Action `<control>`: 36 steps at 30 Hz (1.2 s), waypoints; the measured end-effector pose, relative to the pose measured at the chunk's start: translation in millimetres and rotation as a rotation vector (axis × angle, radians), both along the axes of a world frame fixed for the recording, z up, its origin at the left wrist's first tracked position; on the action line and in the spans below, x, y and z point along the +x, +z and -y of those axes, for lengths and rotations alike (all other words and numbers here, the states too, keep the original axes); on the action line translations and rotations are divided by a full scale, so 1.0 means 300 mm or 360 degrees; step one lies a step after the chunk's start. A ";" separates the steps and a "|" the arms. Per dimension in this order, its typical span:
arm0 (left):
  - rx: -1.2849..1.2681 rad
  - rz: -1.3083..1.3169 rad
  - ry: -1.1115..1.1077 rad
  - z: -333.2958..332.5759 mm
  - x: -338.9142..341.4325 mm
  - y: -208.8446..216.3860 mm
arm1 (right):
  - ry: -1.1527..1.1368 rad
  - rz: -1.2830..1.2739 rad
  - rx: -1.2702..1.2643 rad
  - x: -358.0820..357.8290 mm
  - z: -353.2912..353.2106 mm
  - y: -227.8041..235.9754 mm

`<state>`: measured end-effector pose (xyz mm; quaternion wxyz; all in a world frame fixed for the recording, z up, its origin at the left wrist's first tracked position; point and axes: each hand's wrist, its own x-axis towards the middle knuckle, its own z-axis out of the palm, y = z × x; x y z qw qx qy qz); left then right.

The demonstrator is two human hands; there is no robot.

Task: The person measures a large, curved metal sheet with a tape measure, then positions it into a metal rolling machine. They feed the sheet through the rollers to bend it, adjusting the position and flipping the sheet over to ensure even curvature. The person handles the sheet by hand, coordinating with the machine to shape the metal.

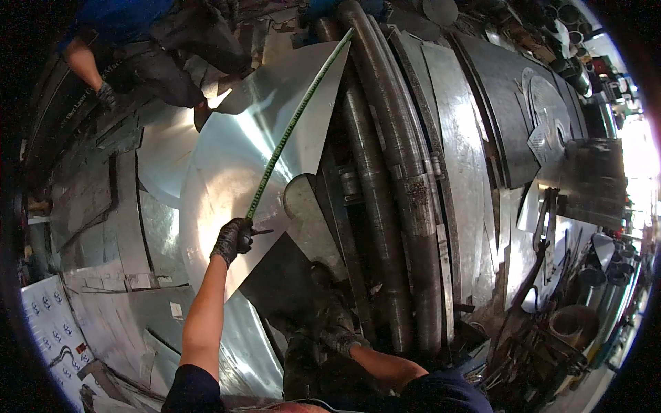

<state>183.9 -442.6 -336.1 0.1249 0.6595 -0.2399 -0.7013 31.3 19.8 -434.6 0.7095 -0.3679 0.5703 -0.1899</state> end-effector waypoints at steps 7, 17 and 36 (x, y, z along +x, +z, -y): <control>0.0229 0.0007 0.0041 0.063 -0.080 -0.034 | 0.0509 -0.0344 0.0058 -0.067 0.055 0.187; 0.0186 0.0080 0.0041 0.127 -0.176 -0.059 | 0.0405 -0.0488 0.0240 -0.058 0.041 0.183; 0.0104 -0.0008 0.0052 0.132 -0.164 -0.070 | 0.0326 -0.0536 0.0339 -0.046 0.001 0.124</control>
